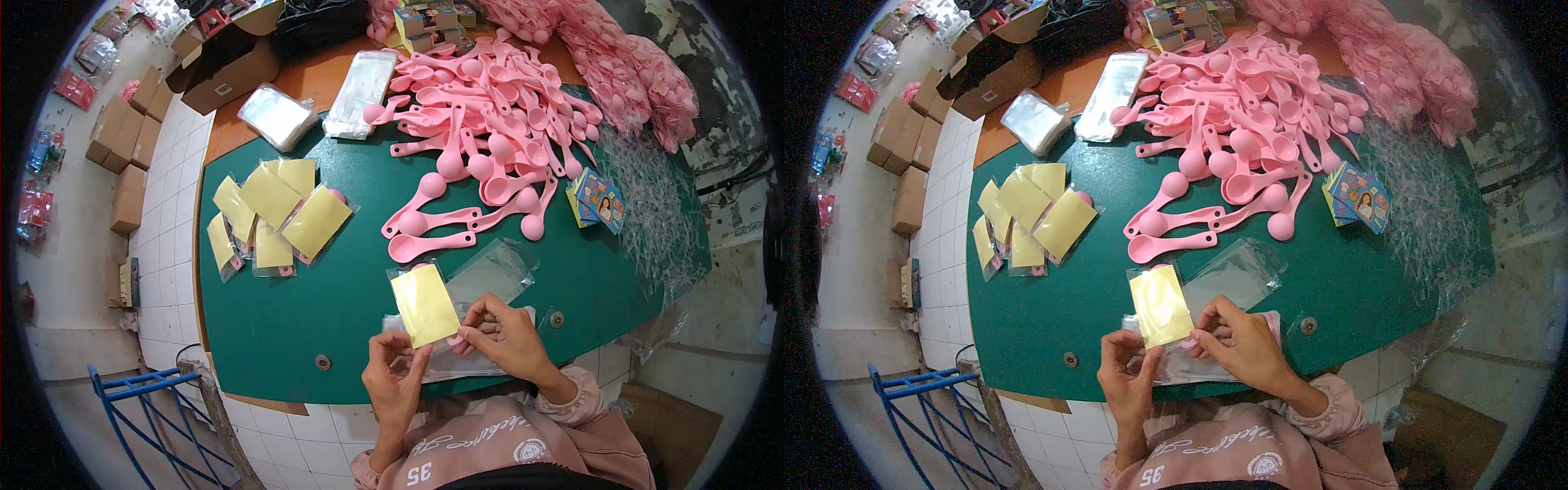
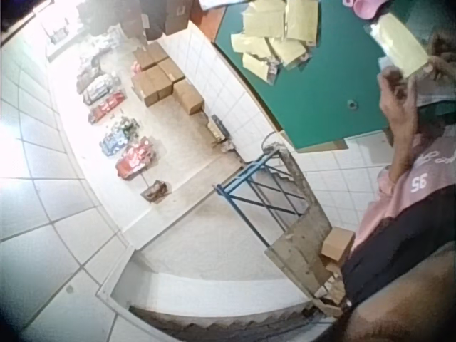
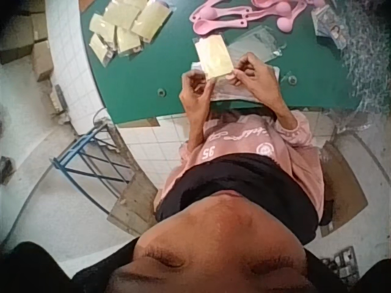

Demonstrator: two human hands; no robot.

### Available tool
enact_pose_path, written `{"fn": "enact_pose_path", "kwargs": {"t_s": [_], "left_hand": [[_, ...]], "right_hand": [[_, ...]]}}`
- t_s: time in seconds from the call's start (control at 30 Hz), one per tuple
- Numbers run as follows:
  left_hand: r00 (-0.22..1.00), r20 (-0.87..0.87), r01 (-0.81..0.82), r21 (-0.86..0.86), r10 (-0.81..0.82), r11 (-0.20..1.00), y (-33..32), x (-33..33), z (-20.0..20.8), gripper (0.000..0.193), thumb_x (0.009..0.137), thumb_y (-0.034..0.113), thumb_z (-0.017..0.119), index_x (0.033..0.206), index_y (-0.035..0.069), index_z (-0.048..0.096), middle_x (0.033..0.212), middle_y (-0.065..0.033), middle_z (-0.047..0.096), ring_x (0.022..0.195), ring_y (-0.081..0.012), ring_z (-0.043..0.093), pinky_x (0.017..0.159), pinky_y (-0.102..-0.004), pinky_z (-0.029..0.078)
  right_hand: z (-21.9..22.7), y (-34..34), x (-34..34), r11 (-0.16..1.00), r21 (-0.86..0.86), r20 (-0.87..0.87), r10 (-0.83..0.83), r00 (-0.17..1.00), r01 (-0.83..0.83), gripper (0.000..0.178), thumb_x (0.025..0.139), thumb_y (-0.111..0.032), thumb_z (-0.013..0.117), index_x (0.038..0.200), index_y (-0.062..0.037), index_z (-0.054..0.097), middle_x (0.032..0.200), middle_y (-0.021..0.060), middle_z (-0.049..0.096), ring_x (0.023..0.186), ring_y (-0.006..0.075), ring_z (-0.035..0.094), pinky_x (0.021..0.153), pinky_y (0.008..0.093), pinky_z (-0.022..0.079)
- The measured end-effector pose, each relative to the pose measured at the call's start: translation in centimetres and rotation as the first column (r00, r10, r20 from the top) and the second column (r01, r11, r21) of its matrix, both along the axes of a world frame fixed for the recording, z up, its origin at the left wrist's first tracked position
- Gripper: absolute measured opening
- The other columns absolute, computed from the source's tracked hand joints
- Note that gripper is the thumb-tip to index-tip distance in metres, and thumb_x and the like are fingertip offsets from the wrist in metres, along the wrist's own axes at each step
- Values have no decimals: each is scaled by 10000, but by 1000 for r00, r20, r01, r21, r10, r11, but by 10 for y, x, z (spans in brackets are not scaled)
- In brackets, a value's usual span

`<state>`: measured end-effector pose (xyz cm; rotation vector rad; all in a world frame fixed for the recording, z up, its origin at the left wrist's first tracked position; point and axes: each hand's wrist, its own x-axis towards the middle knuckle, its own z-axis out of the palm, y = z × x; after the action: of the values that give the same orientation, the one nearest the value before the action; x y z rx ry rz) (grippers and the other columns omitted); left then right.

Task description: The person repeatedly picks up pink plastic spoons and small yellow paper inserts, places them into clear plastic bags, and seals the bags. The person stacks the completed packages on the table.

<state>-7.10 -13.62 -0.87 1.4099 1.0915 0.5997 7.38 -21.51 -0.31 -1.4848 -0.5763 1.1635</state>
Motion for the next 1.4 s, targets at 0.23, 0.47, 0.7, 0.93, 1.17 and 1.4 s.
{"fn": "enact_pose_path", "kwargs": {"t_s": [0.23,0.47,0.7,0.93,1.17,1.4], "left_hand": [[1000,29,-13,48,12,999,0,2,-1,154,791,6,614,892,-10,499,796,-48,547,673,-66,520,571,-187,438],[964,-81,264,194,-253,945,15,1,15,196,791,9,601,987,17,614,855,-63,588,645,-64,513,523,-186,432],[991,-130,60,369,-12,927,69,-17,41,257,788,50,598,1045,31,606,1004,-122,587,723,-154,586,563,-250,478],[881,-429,464,702,-199,540,79,34,33,149,777,162,620,861,42,594,910,-112,589,753,-276,589,650,-352,474],[786,-428,595,719,-446,359,55,97,-19,281,708,158,670,905,18,526,763,-107,503,660,-269,549,615,-356,460],[613,-267,785,306,-743,538,74,98,-10,164,742,56,638,876,0,561,747,-95,630,699,-213,634,626,-293,481]], "right_hand": [[2,1,-2,1000,-27,14,0,1000,1,97,847,-5,508,878,37,428,791,89,559,732,163,641,598,250,547],[12,2,3,991,-56,202,132,970,-123,228,829,-11,526,1047,34,480,738,100,603,677,147,637,583,246,517],[4,30,47,970,123,887,-13,462,-209,328,729,-80,616,1036,-6,526,889,136,570,851,286,563,735,382,458],[-40,60,84,941,28,989,23,147,-336,177,735,-77,586,905,-37,558,891,105,536,903,261,484,790,362,416],[0,46,118,976,101,865,10,501,-193,171,803,-78,563,958,-8,583,918,109,543,865,226,520,754,312,413],[20,6,149,956,285,372,-50,927,-62,195,836,-116,571,1005,-19,584,845,-3,562,734,47,496,647,198,411]]}}
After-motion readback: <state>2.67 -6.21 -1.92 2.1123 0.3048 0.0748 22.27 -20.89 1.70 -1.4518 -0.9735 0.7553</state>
